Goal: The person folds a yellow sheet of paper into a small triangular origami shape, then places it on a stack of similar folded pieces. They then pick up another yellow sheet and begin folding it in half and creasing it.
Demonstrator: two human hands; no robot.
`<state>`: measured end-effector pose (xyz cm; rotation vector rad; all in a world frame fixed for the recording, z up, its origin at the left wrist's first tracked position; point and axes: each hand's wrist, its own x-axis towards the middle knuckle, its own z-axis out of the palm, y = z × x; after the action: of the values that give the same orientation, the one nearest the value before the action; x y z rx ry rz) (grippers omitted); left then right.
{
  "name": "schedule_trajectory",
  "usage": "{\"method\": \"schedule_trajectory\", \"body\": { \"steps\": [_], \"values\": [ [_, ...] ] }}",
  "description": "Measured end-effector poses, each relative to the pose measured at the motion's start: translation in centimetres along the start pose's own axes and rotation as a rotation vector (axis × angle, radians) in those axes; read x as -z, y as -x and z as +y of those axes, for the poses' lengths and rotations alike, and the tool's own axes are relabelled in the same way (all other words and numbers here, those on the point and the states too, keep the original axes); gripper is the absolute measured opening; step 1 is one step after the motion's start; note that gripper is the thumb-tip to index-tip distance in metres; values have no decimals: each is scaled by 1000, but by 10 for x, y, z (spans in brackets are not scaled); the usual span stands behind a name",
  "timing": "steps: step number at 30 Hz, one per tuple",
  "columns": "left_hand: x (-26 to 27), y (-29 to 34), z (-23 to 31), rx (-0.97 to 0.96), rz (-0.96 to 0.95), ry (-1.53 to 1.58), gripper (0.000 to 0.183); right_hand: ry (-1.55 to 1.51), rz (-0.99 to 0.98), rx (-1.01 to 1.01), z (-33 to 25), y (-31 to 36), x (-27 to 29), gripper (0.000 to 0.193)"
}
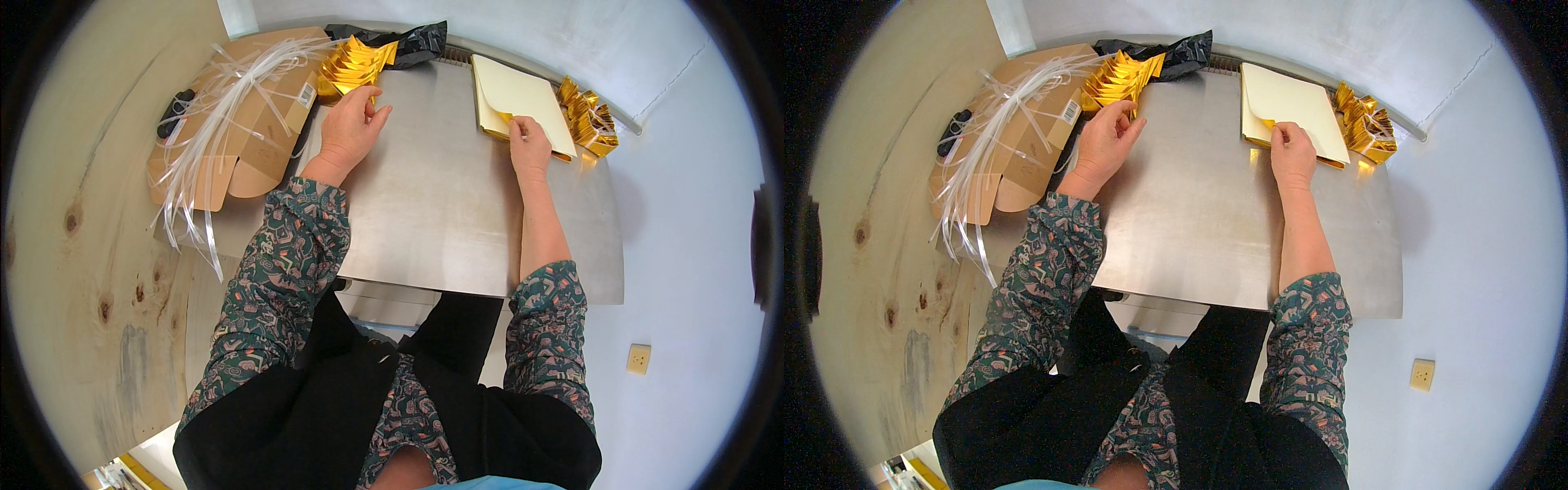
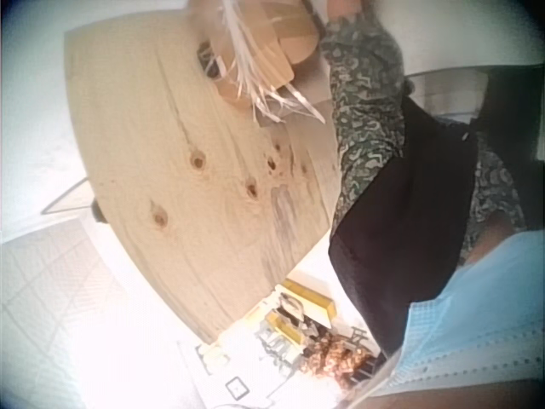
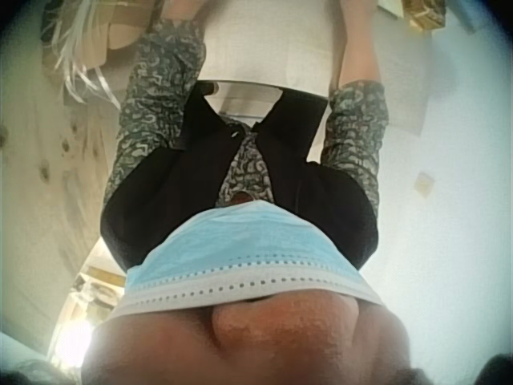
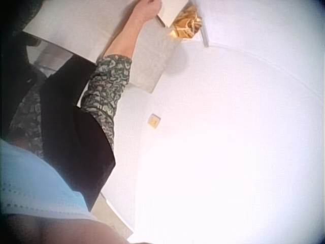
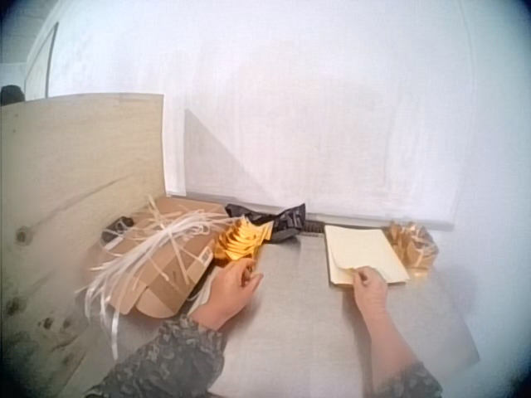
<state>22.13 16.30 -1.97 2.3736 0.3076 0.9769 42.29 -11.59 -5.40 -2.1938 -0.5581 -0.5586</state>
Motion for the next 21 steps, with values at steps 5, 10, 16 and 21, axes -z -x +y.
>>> {"method": "schedule_trajectory", "body": {
  "steps": [5,10,16,21],
  "values": [
    [-1,0,-1,-5,11,21,32,24,26,73,1,1,0,14],
    [-3,0,-2,-6,15,36,30,35,38,64,2,0,-1,14],
    [-3,0,-3,-27,9,36,29,-27,20,42,0,-1,0,10],
    [-3,0,-3,-21,-5,39,28,-41,22,-50,-5,1,2,12]
  ]
}}
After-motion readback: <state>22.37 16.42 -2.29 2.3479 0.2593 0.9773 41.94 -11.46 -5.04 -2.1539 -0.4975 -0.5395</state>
